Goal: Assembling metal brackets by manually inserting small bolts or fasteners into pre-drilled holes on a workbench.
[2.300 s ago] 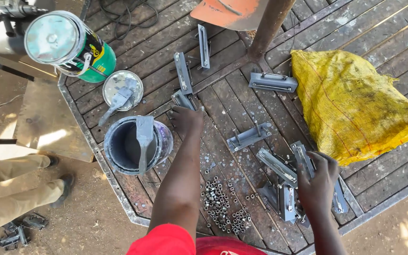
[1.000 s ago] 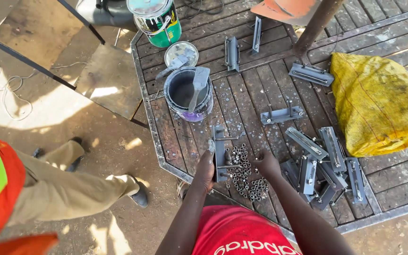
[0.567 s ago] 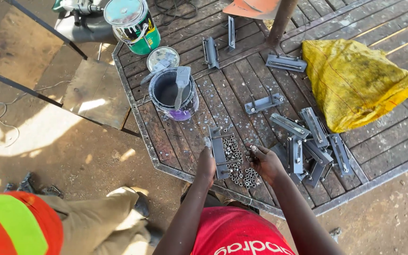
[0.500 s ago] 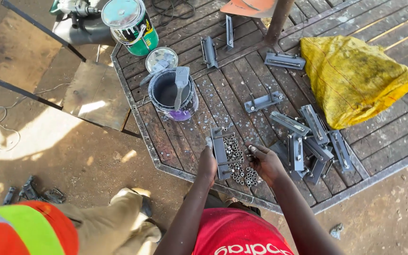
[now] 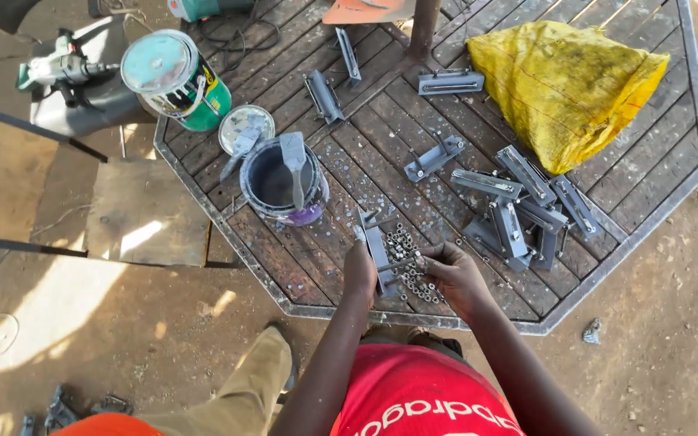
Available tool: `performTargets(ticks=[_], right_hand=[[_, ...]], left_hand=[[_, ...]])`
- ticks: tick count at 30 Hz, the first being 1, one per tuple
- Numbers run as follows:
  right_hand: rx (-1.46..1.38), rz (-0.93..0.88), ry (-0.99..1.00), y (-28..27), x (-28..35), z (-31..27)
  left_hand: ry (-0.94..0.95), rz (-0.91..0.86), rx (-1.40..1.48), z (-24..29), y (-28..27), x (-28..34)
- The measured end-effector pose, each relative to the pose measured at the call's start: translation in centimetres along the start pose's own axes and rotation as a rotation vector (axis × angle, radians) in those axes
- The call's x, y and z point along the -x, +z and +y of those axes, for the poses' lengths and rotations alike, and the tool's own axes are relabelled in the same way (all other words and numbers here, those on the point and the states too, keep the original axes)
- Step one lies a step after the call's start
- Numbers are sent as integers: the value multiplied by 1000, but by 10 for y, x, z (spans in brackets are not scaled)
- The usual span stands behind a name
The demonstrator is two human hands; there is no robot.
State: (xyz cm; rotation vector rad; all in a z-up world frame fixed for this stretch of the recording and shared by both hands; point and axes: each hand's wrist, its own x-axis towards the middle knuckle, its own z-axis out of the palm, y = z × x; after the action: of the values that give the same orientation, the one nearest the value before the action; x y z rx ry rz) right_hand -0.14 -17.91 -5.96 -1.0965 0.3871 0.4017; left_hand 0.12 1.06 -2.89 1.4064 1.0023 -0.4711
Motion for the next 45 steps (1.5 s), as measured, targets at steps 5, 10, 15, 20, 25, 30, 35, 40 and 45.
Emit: performTargets(ticks=[5, 10, 15, 20, 25, 30, 35, 40, 45], right_hand=[[130, -19, -104, 5, -6, 20], [241, -31, -234, 21, -5, 14], [329, 9, -273, 35, -2, -1], [399, 29, -271, 63, 4, -35], [422, 19, -237, 61, -11, -48], [444, 45, -148, 38, -36, -37], [542, 67, -60, 21, -46, -31], [571, 53, 6, 34, -38, -43], [436, -26, -50, 68, -13, -76]], left_hand=[[36, -46, -30, 30, -17, 16], [30, -76, -43, 42, -26, 14], [14, -112, 7, 27, -24, -23], [34, -134, 5, 47, -23, -16], [83, -124, 19, 66, -16, -17], [252, -123, -114, 31, 23, -105], [208, -161, -73, 63, 14, -31], [188, -165, -57, 58, 11, -33], [186, -141, -10, 51, 11, -43]])
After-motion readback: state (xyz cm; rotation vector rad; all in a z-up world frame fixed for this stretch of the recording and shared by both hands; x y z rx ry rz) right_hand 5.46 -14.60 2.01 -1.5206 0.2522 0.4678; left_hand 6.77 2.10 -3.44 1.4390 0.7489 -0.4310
